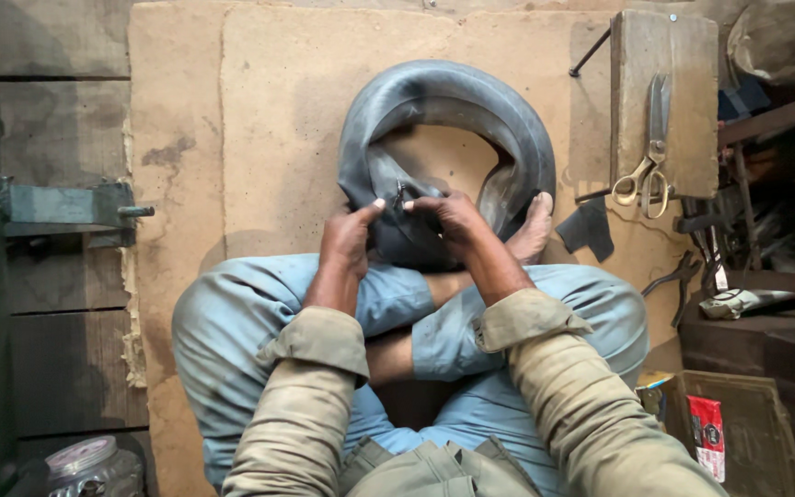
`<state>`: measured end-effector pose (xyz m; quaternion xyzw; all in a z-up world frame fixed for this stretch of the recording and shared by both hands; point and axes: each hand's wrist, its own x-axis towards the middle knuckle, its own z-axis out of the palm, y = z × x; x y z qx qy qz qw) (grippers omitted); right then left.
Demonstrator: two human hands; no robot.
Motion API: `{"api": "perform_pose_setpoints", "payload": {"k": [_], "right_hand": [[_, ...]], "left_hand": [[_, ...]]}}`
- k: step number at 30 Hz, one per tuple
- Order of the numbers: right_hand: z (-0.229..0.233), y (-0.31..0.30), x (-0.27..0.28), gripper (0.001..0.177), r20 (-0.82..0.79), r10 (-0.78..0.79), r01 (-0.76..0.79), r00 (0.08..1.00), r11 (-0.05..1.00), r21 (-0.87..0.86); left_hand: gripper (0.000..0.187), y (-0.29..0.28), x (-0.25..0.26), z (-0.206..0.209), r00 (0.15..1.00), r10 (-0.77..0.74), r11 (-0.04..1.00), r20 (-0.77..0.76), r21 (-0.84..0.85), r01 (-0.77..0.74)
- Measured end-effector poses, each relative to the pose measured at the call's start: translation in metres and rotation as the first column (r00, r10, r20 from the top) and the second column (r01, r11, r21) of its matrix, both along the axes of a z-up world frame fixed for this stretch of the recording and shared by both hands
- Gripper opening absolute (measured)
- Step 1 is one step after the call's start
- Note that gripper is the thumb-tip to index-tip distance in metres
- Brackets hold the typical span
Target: The person sits on the floor and repairs a motorcycle tire by hand. They use a metal tool to scrape and clean the inner surface of the tire, then apply a patch to a specific area. The person also uses a small container to apply a substance, likely glue or sealant, to the patch area.
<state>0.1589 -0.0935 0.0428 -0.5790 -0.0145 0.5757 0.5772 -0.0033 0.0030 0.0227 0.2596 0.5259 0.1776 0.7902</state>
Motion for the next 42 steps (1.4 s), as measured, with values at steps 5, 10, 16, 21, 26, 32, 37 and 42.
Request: {"api": "perform_pose_setpoints", "payload": {"k": [5,10,16,21,26,32,37,42], "right_hand": [[0.010,0.001,0.002,0.031,0.262,0.147,-0.107,0.954,0.982,-0.158],[0.042,-0.002,-0.009,0.041,0.957,0.060,-0.142,0.283,0.990,-0.020],[0.078,0.019,-0.004,0.054,0.978,0.168,-0.600,-0.126,0.772,-0.210],[0.079,0.027,0.005,0.015,0.883,0.353,-0.576,-0.309,0.670,-0.469],[0.073,0.027,-0.001,0.020,0.924,0.176,-0.633,-0.340,0.683,-0.363],[0.066,0.037,-0.023,0.015,0.943,0.195,-0.415,-0.269,0.860,-0.296],[0.026,0.048,-0.038,0.010,0.967,0.203,-0.272,-0.155,0.932,-0.239],[0.028,0.038,-0.023,0.015,0.944,0.269,-0.345,0.191,0.919,-0.192]], "left_hand": [[0.056,0.008,0.010,-0.024,0.950,0.103,0.986,0.294,0.094,-0.136],[0.058,0.012,0.013,-0.037,0.998,0.067,0.890,0.019,0.451,-0.068],[0.063,0.031,0.016,0.028,0.685,0.512,0.183,-0.519,0.845,0.503],[0.062,0.074,0.049,0.037,0.280,0.006,0.215,-0.960,0.275,0.937],[0.031,0.082,0.048,-0.008,0.628,0.133,0.156,-0.766,0.642,0.750],[0.028,0.086,0.054,0.011,0.846,0.205,-0.011,-0.493,0.863,0.506],[0.029,0.089,0.054,0.022,0.883,0.173,-0.022,-0.437,0.894,0.447],[0.028,0.087,0.052,0.019,0.887,0.199,0.005,-0.417,0.905,0.425]]}}
